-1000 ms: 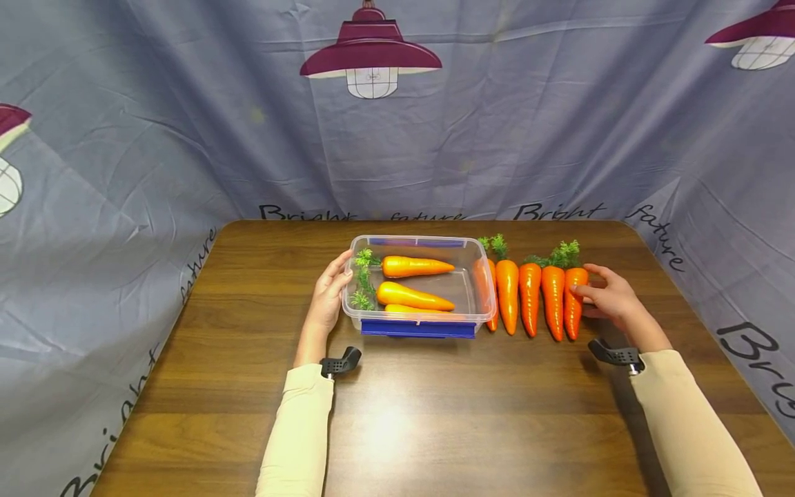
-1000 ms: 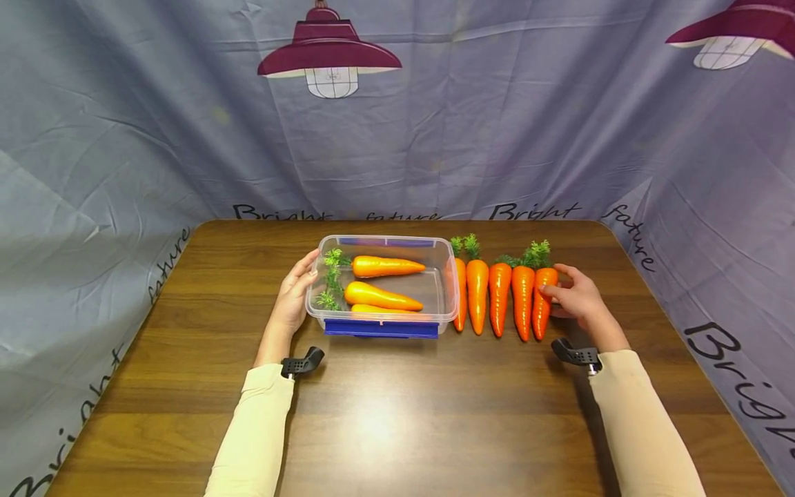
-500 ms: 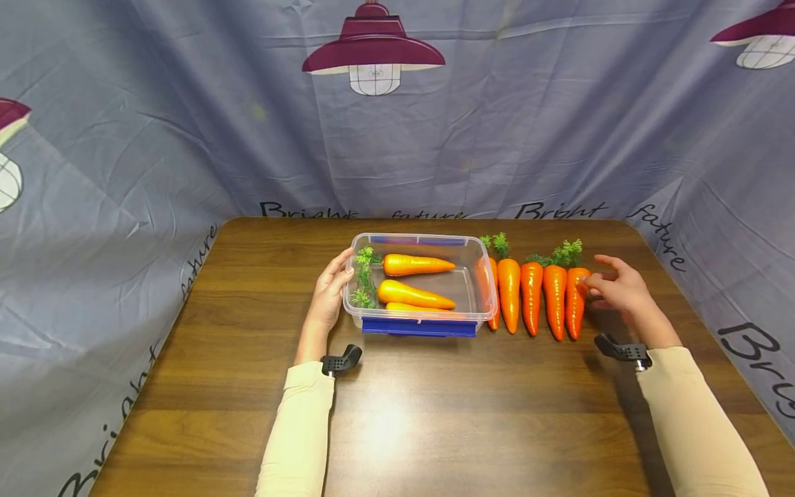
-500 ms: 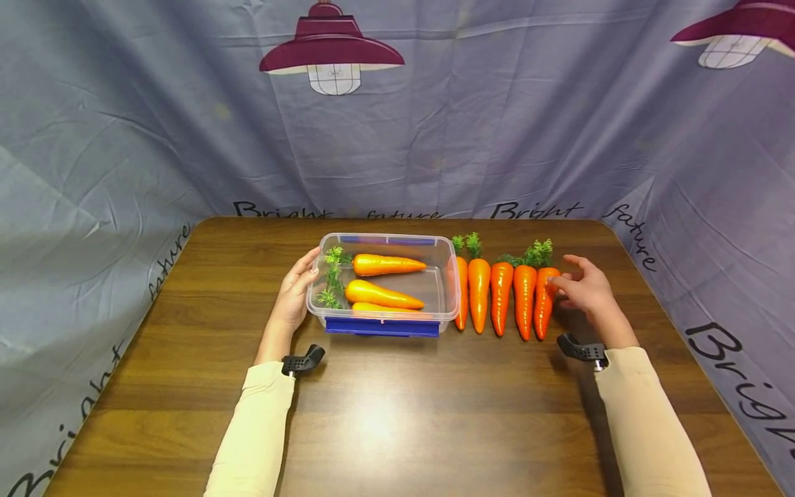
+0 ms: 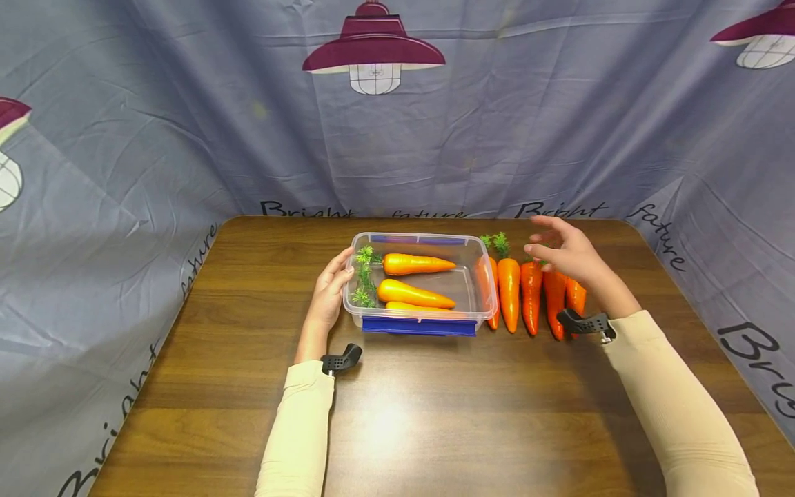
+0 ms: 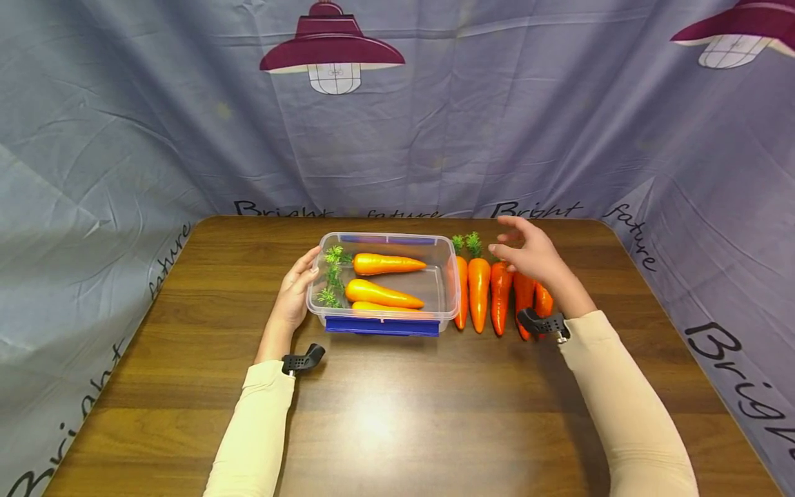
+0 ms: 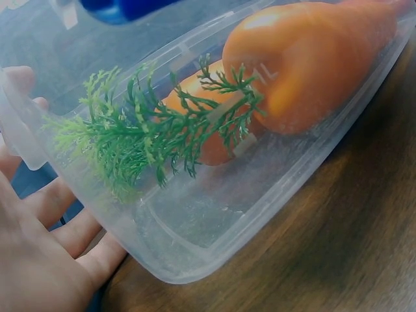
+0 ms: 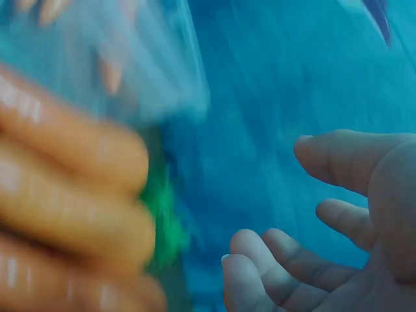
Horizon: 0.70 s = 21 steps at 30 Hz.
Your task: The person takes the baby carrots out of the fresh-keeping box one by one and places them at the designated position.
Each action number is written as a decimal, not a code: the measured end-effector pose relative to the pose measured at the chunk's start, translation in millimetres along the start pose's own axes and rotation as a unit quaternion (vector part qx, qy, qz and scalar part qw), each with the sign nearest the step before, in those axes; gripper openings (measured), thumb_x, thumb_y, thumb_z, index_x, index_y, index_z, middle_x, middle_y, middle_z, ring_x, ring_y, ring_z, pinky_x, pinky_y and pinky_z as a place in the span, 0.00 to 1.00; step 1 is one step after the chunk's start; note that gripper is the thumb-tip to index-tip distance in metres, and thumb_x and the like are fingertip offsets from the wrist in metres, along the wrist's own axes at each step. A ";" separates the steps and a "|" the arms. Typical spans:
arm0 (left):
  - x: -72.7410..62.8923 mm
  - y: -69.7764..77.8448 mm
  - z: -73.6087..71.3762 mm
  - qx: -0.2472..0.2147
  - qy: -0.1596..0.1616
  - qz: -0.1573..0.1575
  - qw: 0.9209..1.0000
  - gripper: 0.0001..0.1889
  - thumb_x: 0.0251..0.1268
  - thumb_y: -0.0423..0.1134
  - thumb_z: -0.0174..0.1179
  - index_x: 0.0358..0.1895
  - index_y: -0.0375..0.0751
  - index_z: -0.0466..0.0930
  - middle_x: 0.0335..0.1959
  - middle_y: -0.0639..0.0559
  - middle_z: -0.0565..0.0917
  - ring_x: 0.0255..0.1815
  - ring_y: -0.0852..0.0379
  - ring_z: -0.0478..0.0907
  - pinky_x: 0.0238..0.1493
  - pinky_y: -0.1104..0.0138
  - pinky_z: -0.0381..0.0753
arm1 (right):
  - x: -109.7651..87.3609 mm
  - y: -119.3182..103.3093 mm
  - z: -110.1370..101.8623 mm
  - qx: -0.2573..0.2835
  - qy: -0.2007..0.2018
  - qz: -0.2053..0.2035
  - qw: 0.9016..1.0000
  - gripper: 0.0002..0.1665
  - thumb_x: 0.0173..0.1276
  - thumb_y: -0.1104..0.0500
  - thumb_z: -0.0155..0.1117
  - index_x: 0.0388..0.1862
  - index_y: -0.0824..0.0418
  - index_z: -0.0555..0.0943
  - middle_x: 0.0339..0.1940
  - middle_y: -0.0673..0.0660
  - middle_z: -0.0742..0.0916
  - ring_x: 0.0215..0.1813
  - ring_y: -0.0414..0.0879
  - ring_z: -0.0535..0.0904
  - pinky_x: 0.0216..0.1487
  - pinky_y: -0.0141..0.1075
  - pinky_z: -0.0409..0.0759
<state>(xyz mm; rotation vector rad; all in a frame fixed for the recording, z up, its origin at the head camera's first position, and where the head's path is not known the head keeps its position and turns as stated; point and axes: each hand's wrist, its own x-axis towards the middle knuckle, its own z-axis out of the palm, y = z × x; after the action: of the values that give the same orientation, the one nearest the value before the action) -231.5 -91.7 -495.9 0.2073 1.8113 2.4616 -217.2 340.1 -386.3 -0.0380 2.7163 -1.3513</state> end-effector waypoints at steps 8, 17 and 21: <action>0.2 -1.2 -0.3 -0.004 -0.002 -0.001 1.000 0.27 0.76 0.29 0.45 0.76 0.29 0.60 0.79 0.39 0.62 0.66 0.58 0.69 0.67 0.69 0.72 | 24.3 -57.7 56.1 -0.005 -0.093 -0.060 0.994 0.38 0.72 0.58 0.64 0.78 0.59 0.64 0.64 0.72 0.80 0.41 0.45 0.84 0.37 0.41 0.85; 1.5 0.2 -1.1 -0.003 -0.003 0.001 1.000 0.27 0.76 0.29 0.45 0.76 0.30 0.60 0.79 0.39 0.62 0.69 0.53 0.67 0.66 0.70 0.72 | 43.0 -91.0 114.3 -0.019 -0.196 -0.074 0.978 0.37 0.72 0.58 0.65 0.78 0.59 0.65 0.68 0.74 0.77 0.60 0.66 0.83 0.45 0.52 0.87; 1.2 0.8 -1.6 0.005 -0.004 0.002 1.000 0.27 0.76 0.30 0.46 0.76 0.29 0.61 0.81 0.40 0.59 0.76 0.50 0.61 0.67 0.73 0.69 | 46.9 -98.4 135.3 -0.043 -0.217 -0.089 0.971 0.38 0.71 0.59 0.67 0.77 0.64 0.66 0.69 0.73 0.77 0.55 0.67 0.83 0.43 0.51 0.88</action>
<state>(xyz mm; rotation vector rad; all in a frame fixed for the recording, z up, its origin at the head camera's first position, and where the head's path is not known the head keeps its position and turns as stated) -233.0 -93.3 -495.4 0.2209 1.8213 2.4511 -251.8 170.0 -393.0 -0.5295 2.4367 -1.1028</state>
